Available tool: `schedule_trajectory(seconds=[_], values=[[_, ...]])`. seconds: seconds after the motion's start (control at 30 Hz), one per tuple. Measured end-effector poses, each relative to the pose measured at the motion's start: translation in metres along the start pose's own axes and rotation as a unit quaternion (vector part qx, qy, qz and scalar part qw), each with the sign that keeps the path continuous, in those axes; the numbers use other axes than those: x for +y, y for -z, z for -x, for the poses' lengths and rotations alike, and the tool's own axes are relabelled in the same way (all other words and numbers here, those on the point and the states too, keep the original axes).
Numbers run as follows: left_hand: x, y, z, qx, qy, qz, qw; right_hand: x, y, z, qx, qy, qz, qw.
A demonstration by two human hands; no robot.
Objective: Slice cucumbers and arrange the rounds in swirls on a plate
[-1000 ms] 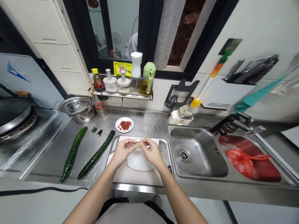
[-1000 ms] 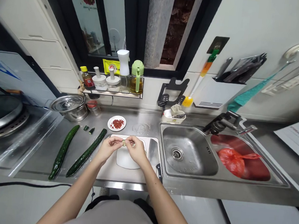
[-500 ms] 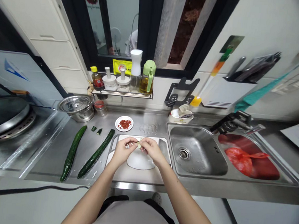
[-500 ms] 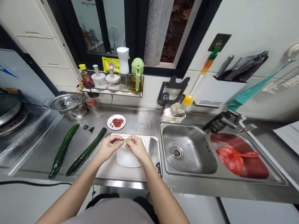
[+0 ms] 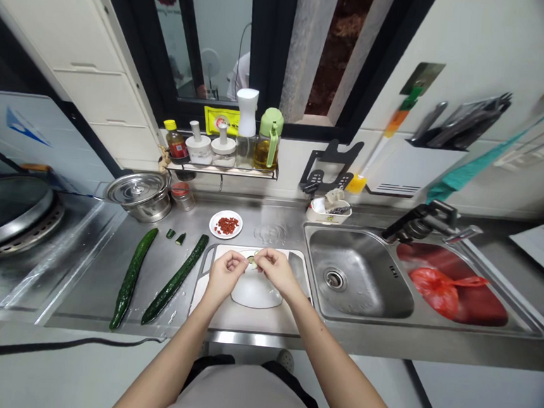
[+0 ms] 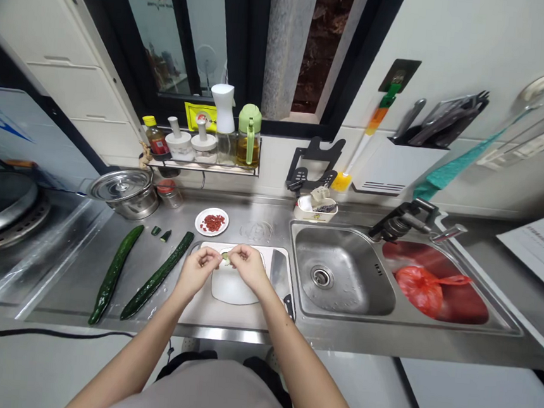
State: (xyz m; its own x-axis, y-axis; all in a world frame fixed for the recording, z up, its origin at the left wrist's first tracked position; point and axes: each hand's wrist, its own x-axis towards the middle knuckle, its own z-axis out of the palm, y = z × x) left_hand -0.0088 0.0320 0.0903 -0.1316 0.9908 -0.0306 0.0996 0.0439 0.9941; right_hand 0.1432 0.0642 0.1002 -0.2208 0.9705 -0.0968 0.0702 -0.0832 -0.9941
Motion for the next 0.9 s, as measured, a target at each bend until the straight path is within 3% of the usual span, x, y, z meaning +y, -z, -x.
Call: schedule_trajectory(seconds=[0.13, 0.33, 0.7, 0.9], values=[[0.005, 0.001, -0.002, -0.073, 0.089, 0.084, 0.99, -0.001, 0.005, 0.003, -0.007, 0.125, 0.114, 0.986], [0.012, 0.004, -0.008, -0.065, 0.113, 0.114, 0.985, -0.003, 0.013, 0.005, -0.043, 0.211, 0.213, 0.953], [0.006, 0.001, -0.013, -0.073, 0.157, 0.112, 0.979, -0.003, 0.024, 0.002, -0.091, 0.232, 0.271, 0.93], [-0.013, -0.007, -0.011, -0.057, 0.123, 0.123, 0.983, 0.022, 0.023, -0.003, -0.078, 0.153, 0.206, 0.963]])
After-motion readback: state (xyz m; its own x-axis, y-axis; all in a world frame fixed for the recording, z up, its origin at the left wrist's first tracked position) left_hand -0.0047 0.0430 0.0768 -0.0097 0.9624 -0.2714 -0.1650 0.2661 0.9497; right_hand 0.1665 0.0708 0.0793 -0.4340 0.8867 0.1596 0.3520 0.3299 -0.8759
